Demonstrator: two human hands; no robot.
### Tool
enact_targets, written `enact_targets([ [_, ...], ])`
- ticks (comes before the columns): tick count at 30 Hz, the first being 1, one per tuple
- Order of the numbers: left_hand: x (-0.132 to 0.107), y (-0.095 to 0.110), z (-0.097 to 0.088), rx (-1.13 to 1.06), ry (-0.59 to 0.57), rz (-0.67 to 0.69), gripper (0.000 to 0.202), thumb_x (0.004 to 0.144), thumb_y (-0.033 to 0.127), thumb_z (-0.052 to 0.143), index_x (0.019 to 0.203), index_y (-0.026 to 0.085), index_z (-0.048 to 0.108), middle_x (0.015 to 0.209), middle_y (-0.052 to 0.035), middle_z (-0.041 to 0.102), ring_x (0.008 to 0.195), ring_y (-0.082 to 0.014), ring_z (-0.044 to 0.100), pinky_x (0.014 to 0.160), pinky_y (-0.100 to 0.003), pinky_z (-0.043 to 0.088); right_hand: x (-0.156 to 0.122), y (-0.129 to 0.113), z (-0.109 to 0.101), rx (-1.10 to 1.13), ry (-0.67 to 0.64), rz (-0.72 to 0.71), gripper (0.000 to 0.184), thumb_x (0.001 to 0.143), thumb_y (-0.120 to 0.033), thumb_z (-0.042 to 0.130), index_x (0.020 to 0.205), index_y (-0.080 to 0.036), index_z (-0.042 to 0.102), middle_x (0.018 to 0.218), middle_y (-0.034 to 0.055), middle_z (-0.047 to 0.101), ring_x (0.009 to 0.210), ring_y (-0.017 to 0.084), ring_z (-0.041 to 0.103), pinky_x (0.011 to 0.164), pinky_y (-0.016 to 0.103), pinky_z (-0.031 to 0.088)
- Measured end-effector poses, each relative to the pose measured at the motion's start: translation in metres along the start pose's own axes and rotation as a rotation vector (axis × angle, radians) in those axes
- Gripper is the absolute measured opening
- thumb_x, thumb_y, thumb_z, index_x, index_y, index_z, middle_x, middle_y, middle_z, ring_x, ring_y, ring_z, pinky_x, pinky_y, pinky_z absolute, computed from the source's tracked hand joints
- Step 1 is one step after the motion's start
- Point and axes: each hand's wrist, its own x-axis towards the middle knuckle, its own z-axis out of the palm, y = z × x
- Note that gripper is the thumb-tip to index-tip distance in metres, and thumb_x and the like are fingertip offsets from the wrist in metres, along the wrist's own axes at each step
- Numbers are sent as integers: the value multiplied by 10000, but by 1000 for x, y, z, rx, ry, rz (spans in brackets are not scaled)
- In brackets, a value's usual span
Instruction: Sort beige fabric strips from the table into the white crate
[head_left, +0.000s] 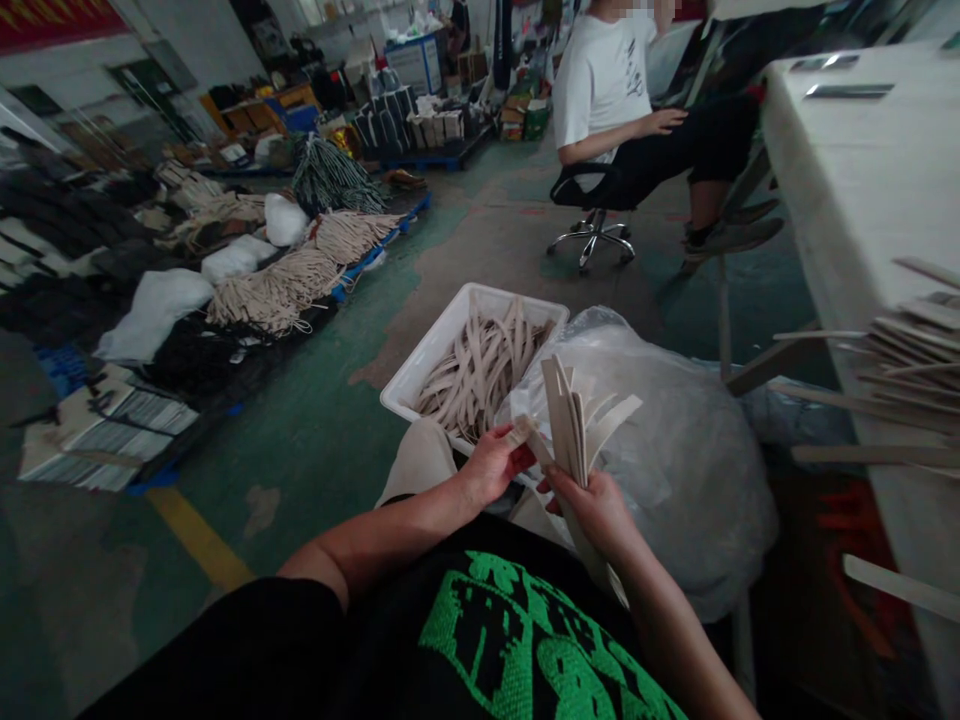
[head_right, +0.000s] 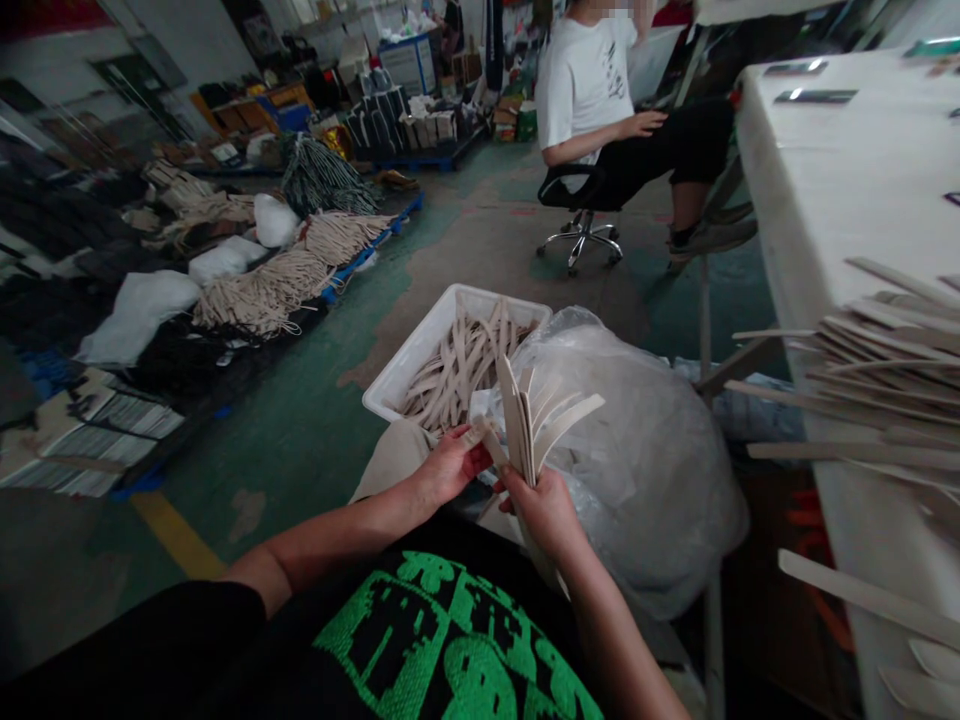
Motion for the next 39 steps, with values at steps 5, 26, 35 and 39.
enact_targets([
  [5, 1, 13, -6, -29, 59, 43, 463, 505, 388, 969, 777, 136, 692, 726, -25, 715, 636, -128, 646, 616, -235, 510, -5, 7, -13, 21, -189, -25, 443, 713, -575, 654, 771, -139, 706, 682, 98, 723, 582, 212, 667, 534, 283, 499],
  [26, -20, 1, -13, -19, 1, 60, 523, 488, 472, 960, 788, 106, 739, 749, -67, 712, 635, -133, 605, 636, -257, 473, 10, 12, 3, -104, -49, -152, 456, 776, -592, 592, 701, -154, 699, 660, 100, 711, 632, 232, 680, 596, 301, 529],
  [35, -13, -3, -17, -7, 67, 59, 511, 462, 439, 971, 773, 112, 732, 745, -59, 705, 638, -134, 599, 620, -255, 450, 16, 23, 1, -200, -2, -127, 442, 783, -578, 592, 697, -161, 709, 639, 102, 716, 620, 252, 691, 572, 314, 512],
  [39, -8, 1, -14, 11, 67, 131, 522, 477, 468, 960, 801, 118, 748, 767, -61, 713, 679, -138, 607, 665, -257, 449, 15, 17, -2, -183, -40, -132, 431, 778, -569, 585, 675, -166, 698, 654, 103, 723, 643, 250, 693, 588, 309, 508],
])
